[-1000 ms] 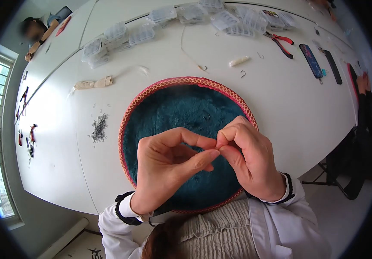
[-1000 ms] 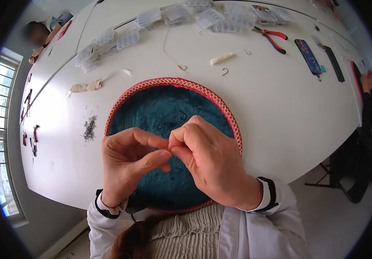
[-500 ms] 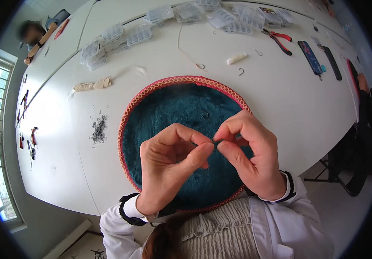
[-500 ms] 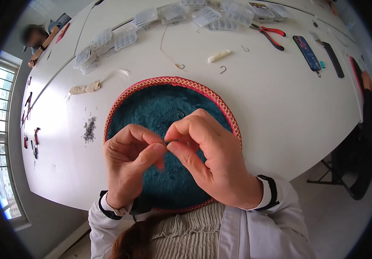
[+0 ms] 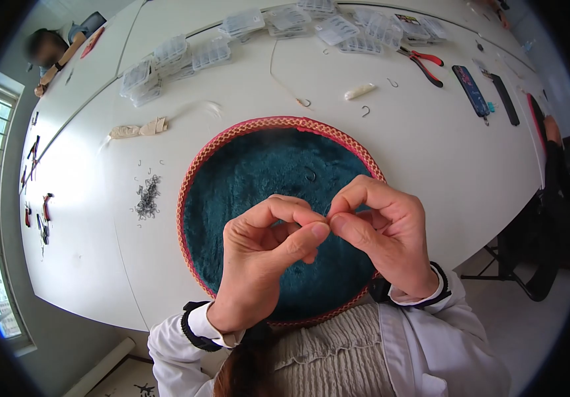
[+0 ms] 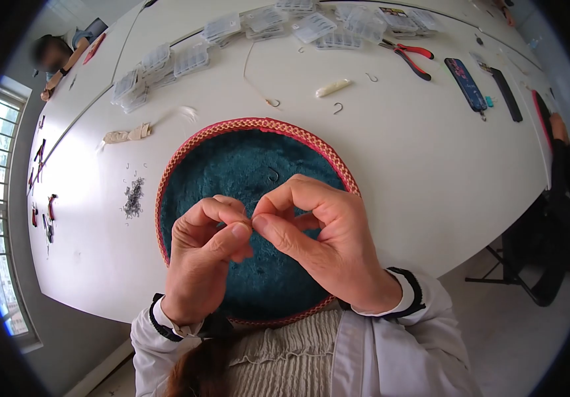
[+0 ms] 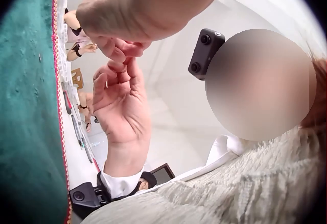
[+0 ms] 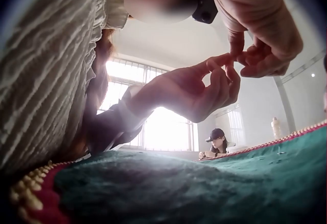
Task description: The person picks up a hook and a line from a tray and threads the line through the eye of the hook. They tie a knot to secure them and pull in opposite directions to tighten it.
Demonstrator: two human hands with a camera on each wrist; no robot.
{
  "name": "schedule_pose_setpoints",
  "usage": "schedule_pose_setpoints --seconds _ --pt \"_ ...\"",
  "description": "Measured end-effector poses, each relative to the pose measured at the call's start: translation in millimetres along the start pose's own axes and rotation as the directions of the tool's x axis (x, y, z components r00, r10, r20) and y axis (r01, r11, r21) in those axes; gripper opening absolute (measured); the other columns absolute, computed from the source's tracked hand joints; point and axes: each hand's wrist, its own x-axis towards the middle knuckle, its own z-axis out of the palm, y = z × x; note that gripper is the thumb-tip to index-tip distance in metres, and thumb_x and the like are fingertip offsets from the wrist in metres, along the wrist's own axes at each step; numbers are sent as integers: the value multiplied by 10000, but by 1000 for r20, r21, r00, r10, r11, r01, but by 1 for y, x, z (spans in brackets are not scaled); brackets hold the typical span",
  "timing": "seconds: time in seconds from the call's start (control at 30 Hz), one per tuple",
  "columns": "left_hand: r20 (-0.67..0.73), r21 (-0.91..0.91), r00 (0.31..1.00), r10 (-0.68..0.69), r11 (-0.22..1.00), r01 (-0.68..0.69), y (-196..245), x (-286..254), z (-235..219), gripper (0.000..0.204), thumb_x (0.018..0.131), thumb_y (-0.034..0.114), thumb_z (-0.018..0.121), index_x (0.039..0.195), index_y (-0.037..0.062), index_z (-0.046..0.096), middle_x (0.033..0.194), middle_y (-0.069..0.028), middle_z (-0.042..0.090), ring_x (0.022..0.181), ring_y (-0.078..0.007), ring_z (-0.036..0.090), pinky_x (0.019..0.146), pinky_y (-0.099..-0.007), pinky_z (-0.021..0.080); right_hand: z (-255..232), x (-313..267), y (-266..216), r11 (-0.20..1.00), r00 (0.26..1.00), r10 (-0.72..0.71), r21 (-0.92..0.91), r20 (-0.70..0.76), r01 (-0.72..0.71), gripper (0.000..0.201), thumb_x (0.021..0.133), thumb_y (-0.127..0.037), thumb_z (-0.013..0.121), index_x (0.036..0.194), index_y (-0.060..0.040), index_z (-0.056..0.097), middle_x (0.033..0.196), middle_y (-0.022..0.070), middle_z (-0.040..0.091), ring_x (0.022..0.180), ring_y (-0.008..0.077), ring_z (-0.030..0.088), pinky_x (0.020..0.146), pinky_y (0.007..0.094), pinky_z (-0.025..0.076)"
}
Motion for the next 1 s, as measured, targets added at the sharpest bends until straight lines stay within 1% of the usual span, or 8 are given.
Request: schedule_pose_setpoints --seconds 0.13,0.2,0.33,0.47,0.53,0.73,0.87,1.0 --pt "-19 -23 999 -45 999 44 3 1 2 71 775 3 649 836 10 614 824 -38 603 660 -78 547 561 -199 436 -1 0 2 997 998 52 55 40 -54 119 874 -103 548 855 13 569 772 6 549 684 40 501 576 178 431" --pt "-24 16 996 -90 996 90 5 0 4 56 785 26 629 815 29 582 849 -29 544 619 -68 515 559 -203 465 -1 1 4 989 993 89 111 72 -96 130 885 -113 536 873 15 557 776 -3 533 686 32 477 577 173 413" --pt "-19 22 997 -71 997 71 3 1 1 68 776 18 639 808 27 580 841 -27 547 599 -66 515 541 -204 476 0 1 4 963 978 160 194 134 -184 149 904 -129 514 898 18 537 780 -21 495 689 19 427 577 161 369" --pt "-8 44 997 -71 997 71 3 3 0 82 766 16 647 800 28 574 819 -28 549 566 -64 516 518 -203 488 0 0 1 979 984 145 126 108 -158 146 898 -124 519 873 18 542 774 -2 516 680 29 456 589 168 402" --pt "-11 52 998 -68 996 68 2 3 0 83 765 15 647 798 28 573 812 -28 550 555 -63 516 515 -202 494 0 0 1 999 999 8 -32 50 -6 114 876 -86 535 841 21 544 769 25 542 675 48 517 612 186 444" --pt "-7 51 997 -74 996 74 2 2 0 77 765 3 637 794 23 569 817 -31 550 558 -62 521 520 -208 506 1 0 -3 989 998 -57 -135 34 61 46 837 -14 550 815 27 543 771 44 566 693 71 581 628 210 473" --pt "2 42 999 -39 998 39 0 3 -1 77 762 -7 633 794 22 570 819 -36 539 543 -60 503 495 -197 480 1 -1 -2 990 998 -55 -129 44 61 69 849 -35 547 826 29 539 774 49 567 692 71 578 637 207 471" --pt "34 33 999 9 999 -10 -2 4 -2 80 755 -22 630 784 22 570 821 -40 529 528 -57 479 472 -182 437 -1 -1 0 997 991 78 1 109 -79 133 887 -107 525 868 24 537 783 23 560 705 59 548 613 183 437"
